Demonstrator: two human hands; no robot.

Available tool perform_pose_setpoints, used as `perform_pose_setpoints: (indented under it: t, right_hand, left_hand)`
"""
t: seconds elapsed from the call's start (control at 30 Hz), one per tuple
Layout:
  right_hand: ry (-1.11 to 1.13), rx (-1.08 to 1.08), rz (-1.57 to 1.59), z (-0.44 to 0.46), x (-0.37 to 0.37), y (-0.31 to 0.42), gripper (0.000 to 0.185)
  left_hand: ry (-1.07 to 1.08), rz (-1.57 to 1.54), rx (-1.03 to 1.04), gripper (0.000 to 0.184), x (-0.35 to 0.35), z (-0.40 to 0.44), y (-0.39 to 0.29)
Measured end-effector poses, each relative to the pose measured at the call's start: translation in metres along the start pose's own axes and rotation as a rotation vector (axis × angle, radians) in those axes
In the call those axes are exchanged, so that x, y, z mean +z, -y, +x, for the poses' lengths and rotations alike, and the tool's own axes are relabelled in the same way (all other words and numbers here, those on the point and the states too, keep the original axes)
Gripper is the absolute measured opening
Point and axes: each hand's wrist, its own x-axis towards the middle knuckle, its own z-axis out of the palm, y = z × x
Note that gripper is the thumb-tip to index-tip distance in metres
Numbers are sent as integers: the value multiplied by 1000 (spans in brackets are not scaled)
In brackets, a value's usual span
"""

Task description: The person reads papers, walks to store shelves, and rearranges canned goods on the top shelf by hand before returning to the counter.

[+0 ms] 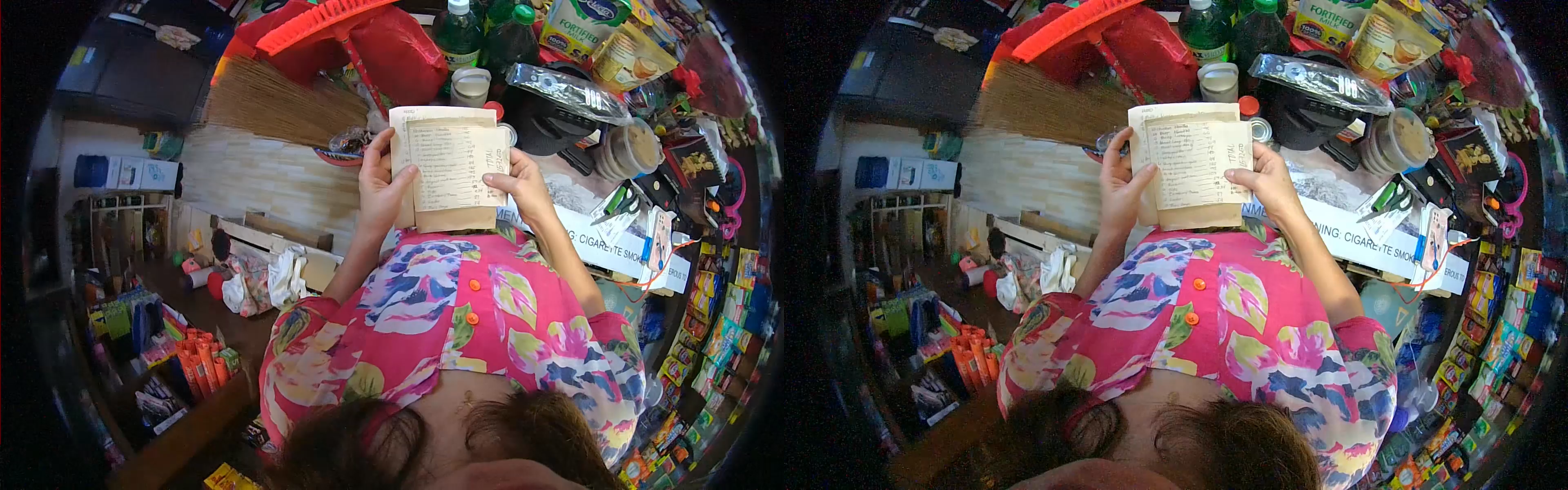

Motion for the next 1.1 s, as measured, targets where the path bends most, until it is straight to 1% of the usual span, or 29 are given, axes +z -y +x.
perform_pose_setpoints:
  t: [0.17,0.23,0.33,0.43,0.53,0.63,0.73,0.83,0.93,0.97,1.03,1.1]
  right_hand:
    - [14,2,53,-6,-2,-8,39]
    - [9,38,75,-10,-1,-9,36]
    - [18,73,101,-15,-3,-11,33]
    - [35,100,112,-17,-9,-15,37]
    - [55,96,71,-23,-15,-18,39]
    - [55,120,46,-26,-20,-23,40]
    - [38,140,41,-30,-22,-24,37]
    - [18,147,49,-33,-24,-24,35]
    - [-4,157,45,-35,-28,-24,36]
    - [-12,158,39,-36,-32,-25,36]
    - [-46,104,-52,-35,-45,-37,39]
    - [-116,39,-149,-33,-50,-44,41]
  left_hand:
    - [-29,27,-8,58,4,-12,1]
    - [-39,47,-14,58,4,-17,2]
    - [-70,29,37,58,8,-23,8]
    - [-91,21,-26,56,10,-30,11]
    - [-97,-3,-44,53,13,-37,13]
    - [-56,82,-123,51,9,-41,20]
    - [-23,23,-213,54,9,-42,26]
    - [32,58,-166,60,20,-45,24]
    - [62,130,-187,67,30,-45,19]
    - [68,152,-138,70,31,-45,23]
    - [79,196,-44,76,29,-44,34]
    - [55,101,-75,82,26,-44,38]
